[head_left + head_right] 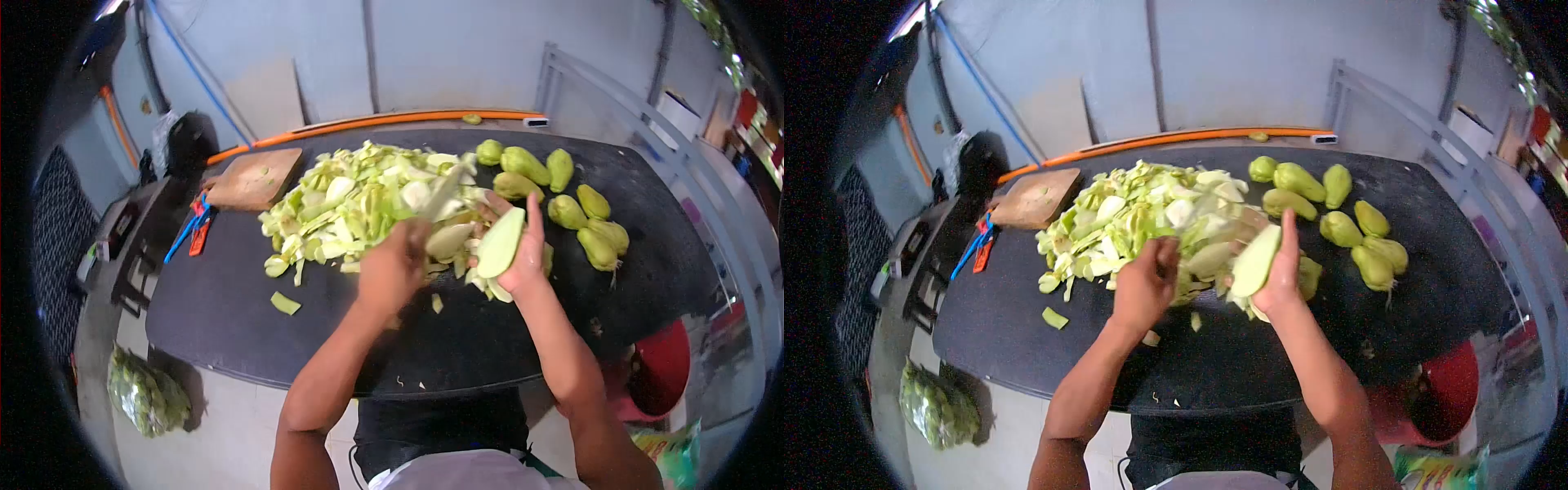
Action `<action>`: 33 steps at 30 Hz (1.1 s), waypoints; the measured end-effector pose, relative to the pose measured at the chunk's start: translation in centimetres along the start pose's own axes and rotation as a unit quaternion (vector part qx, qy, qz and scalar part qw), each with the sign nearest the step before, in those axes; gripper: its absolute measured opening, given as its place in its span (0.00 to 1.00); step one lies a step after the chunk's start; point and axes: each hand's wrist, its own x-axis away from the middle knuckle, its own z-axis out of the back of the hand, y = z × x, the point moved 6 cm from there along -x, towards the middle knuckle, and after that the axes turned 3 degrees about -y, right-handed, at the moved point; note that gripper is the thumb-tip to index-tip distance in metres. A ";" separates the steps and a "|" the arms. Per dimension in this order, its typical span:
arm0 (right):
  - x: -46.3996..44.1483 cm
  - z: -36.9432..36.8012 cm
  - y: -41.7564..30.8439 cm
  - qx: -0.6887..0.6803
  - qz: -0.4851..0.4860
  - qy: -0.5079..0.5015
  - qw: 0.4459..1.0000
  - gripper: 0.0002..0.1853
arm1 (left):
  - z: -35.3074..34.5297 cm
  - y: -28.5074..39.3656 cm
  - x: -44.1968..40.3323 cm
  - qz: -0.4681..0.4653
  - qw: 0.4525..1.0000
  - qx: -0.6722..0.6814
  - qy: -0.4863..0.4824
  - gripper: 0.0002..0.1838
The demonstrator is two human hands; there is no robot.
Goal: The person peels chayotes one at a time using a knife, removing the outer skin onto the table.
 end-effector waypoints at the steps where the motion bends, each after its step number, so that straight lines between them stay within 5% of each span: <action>1: 1.0 -1.6 -1.1 -0.001 0.032 -0.055 0.998 0.36 | 0.2 -0.7 -0.1 0.006 1.000 -0.027 -0.002 0.13; 6: 10.3 -2.5 -13.7 0.149 0.343 -0.128 0.919 0.27 | -0.7 -5.2 0.0 -0.075 0.985 0.142 0.059 0.16; 8: 17.4 0.0 -19.6 0.270 0.478 -0.040 0.835 0.25 | 0.4 -2.8 0.5 0.033 0.991 0.126 0.022 0.09; 9: 21.1 2.1 -22.2 0.323 0.531 0.019 0.783 0.24 | -0.3 -3.3 0.3 -0.060 0.973 0.212 0.067 0.06; 10: 24.4 5.2 -24.0 0.340 0.548 0.101 0.757 0.22 | -0.3 -3.4 0.3 -0.033 0.984 0.166 0.051 0.06; 13: 32.5 18.5 -25.8 0.327 0.547 0.312 0.704 0.19 | -1.2 -2.3 0.5 -0.083 0.976 0.197 0.045 0.09; 15: 36.8 31.5 -23.9 0.269 0.405 0.501 0.716 0.19 | -1.8 -1.9 0.6 -0.087 0.972 0.215 0.038 0.11; 17: 40.5 43.2 -20.7 0.237 0.419 0.577 0.660 0.21 | -2.2 -3.7 0.2 -0.072 0.974 0.216 0.016 0.11; 20: 45.1 53.8 -16.7 0.367 0.283 0.660 0.591 0.26 | -2.4 -4.8 -0.2 -0.031 0.966 0.253 0.030 0.13; 23: 44.5 50.8 -16.8 0.500 0.162 0.692 0.495 0.31 | -1.6 -4.8 0.1 0.000 0.954 0.294 0.062 0.08; 24: 43.5 49.7 -17.8 0.475 0.239 0.667 0.522 0.24 | -1.4 -4.6 0.0 0.020 0.957 0.278 0.078 0.14; 25: 40.3 45.8 -21.4 0.511 0.465 0.480 0.541 0.15 | -1.1 -5.6 -0.3 0.053 0.961 0.262 0.076 0.06; 27: 37.2 37.9 -24.8 0.520 0.505 0.489 0.486 0.10 | -0.7 -4.4 -1.1 0.143 0.955 0.257 0.030 0.16; 29: 32.6 30.9 -27.1 0.423 0.623 0.333 0.567 0.11 | 0.9 -1.6 -3.0 0.112 0.973 0.201 0.017 0.14; 31: 27.4 19.6 -26.0 0.532 0.538 0.325 0.568 0.10 | 3.7 0.1 -5.2 -0.014 0.992 0.118 0.030 0.21; 33: 22.1 12.3 -23.4 0.656 0.450 0.268 0.543 0.11 | 6.0 4.3 -5.2 -0.064 0.965 0.234 0.095 0.23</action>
